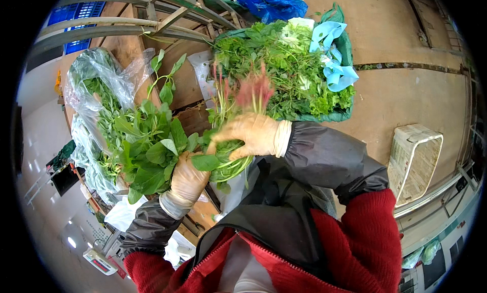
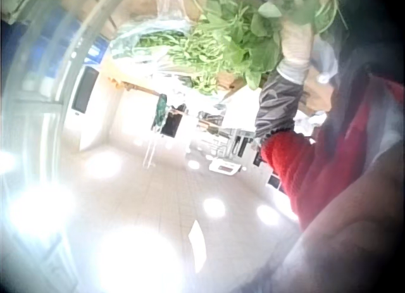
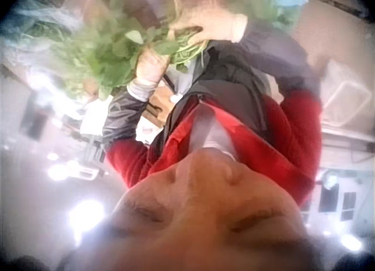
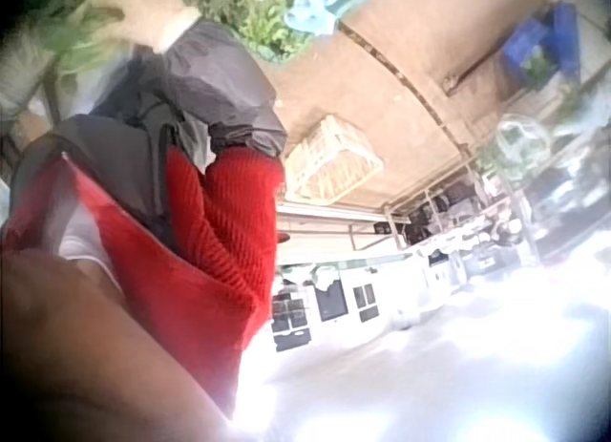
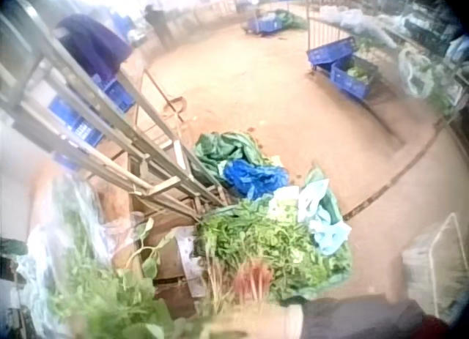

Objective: The person gathers leafy green vegetables with red roots, trims them with shears, and places them into plastic bags on a digital scale. The person repeats this process for multiple bunches, adjusting the bags and interacting with a tablet at the workstation.

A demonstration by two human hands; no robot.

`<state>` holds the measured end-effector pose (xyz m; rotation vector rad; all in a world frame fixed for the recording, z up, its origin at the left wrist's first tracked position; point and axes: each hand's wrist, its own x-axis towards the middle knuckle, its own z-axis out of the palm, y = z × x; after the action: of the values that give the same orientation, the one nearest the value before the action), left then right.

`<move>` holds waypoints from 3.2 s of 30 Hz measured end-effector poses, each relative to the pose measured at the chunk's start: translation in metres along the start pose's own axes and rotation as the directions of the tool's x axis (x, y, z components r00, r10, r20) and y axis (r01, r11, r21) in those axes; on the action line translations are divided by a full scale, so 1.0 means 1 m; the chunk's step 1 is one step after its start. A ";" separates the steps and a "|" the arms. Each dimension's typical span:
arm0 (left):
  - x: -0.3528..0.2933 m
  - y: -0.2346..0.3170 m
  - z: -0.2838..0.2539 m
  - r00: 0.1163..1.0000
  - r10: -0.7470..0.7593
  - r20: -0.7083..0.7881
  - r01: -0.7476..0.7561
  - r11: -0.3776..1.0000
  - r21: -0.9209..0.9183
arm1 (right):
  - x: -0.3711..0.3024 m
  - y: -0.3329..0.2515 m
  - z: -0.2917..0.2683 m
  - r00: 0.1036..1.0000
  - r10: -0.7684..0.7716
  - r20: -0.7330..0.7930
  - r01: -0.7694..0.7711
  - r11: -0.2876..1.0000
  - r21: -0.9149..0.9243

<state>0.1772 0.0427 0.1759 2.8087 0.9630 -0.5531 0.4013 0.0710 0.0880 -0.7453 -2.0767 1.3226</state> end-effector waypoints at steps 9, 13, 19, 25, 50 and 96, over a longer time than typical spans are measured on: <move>-0.010 0.000 -0.011 0.999 -0.011 -0.030 0.009 0.996 -0.093 | -0.031 0.012 -0.035 0.782 0.616 0.098 -0.405 0.382 0.831; -0.016 -0.002 -0.018 0.999 0.049 -0.009 -0.049 0.999 0.022 | -0.063 0.053 -0.078 0.727 0.678 -0.106 -0.103 0.260 0.960; -0.014 -0.007 -0.025 0.998 0.032 0.059 -0.031 0.999 -0.017 | -0.086 0.131 -0.110 0.550 0.644 -0.531 -0.752 0.659 0.020; -0.016 -0.005 -0.017 0.999 0.024 0.024 -0.022 0.997 -0.073 | -0.001 0.007 -0.052 0.965 0.250 -0.076 -0.236 0.958 0.161; 0.003 -0.006 -0.014 0.994 -0.066 -0.088 0.047 0.978 -0.203 | -0.034 -0.019 0.005 0.931 0.283 -0.232 -0.277 0.959 0.059; -0.029 0.009 -0.021 0.987 0.132 -0.090 -0.146 0.972 -0.182 | -0.035 -0.007 -0.055 0.595 0.108 0.796 -0.465 0.855 0.231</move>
<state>0.1681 0.0237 0.2068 2.7167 0.7778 -0.3195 0.4632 0.0771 0.1079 -0.3455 -2.1490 2.5438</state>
